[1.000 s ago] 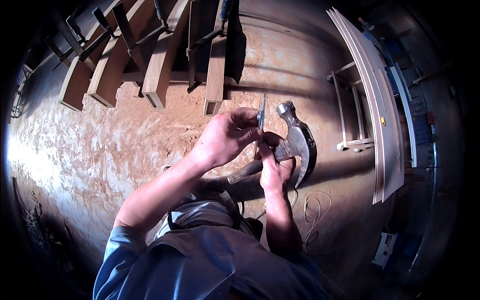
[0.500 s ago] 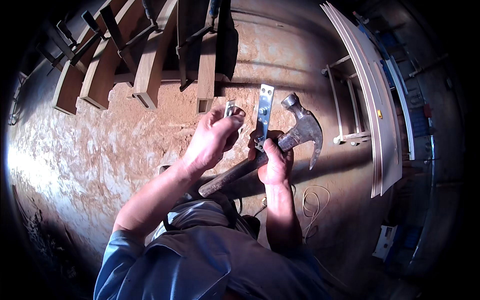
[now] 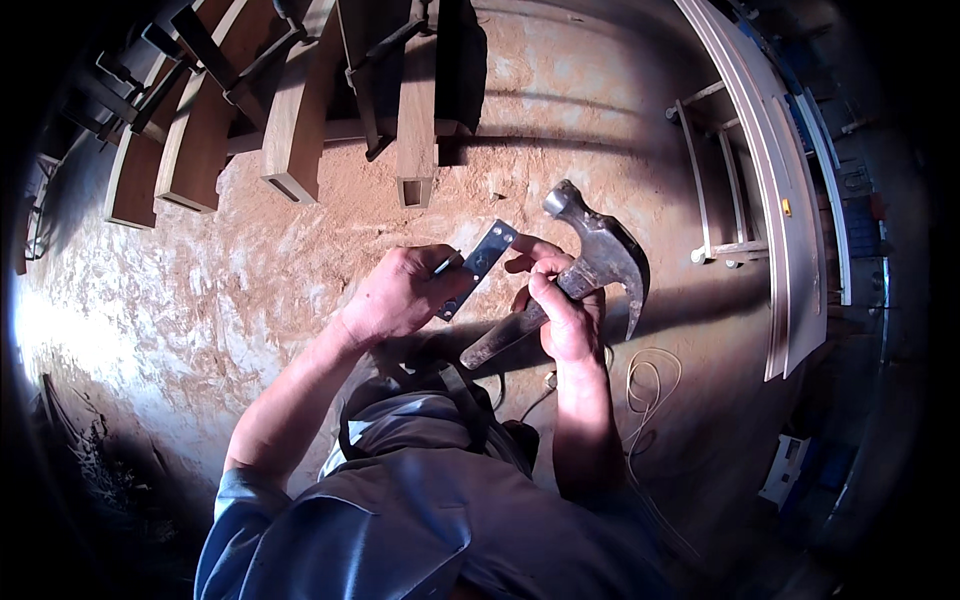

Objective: The person attaches metal plates to wooden beams using a hammer, then uses a power router on the wood, and uses a chisel with a hammer to clear a cutout area.

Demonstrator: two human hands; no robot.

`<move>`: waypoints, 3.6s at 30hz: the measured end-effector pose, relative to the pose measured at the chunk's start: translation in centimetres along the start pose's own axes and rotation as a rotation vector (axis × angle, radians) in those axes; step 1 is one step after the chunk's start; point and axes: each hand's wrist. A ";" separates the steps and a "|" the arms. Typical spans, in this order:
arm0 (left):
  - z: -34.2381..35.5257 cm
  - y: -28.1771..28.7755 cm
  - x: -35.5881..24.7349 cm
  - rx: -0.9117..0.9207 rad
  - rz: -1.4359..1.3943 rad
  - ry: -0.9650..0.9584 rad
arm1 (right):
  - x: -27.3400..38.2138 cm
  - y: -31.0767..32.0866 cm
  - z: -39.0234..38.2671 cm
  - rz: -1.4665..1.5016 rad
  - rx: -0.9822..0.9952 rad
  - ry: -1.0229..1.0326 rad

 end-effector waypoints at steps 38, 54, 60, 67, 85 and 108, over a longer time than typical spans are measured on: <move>7.5 6.6 13.5 -0.550 0.414 -0.681 | -20.3 2.0 -6.3 -0.590 -0.155 -0.153; 10.2 5.2 13.1 -0.621 0.709 -0.890 | -30.0 8.1 -6.4 -0.514 -0.111 -0.222; 10.5 5.4 13.5 -0.655 0.695 -0.943 | -31.7 10.3 -4.6 -0.556 -0.089 -0.267; 10.9 6.1 14.1 -0.649 0.840 -1.108 | -33.5 10.9 -1.6 -0.768 0.020 0.073; 11.8 5.7 16.5 -0.755 0.645 -1.079 | -37.8 7.6 4.3 -0.714 0.054 0.669; 12.9 6.8 15.7 -0.651 0.552 -1.077 | -36.1 2.9 11.1 -0.730 0.092 0.704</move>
Point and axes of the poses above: each hand's wrist, its own z-axis towards the middle knuckle, its own y-axis out of the back of the hand, x = y × z, and after that the axes turned 2 degrees about -z, right-handed
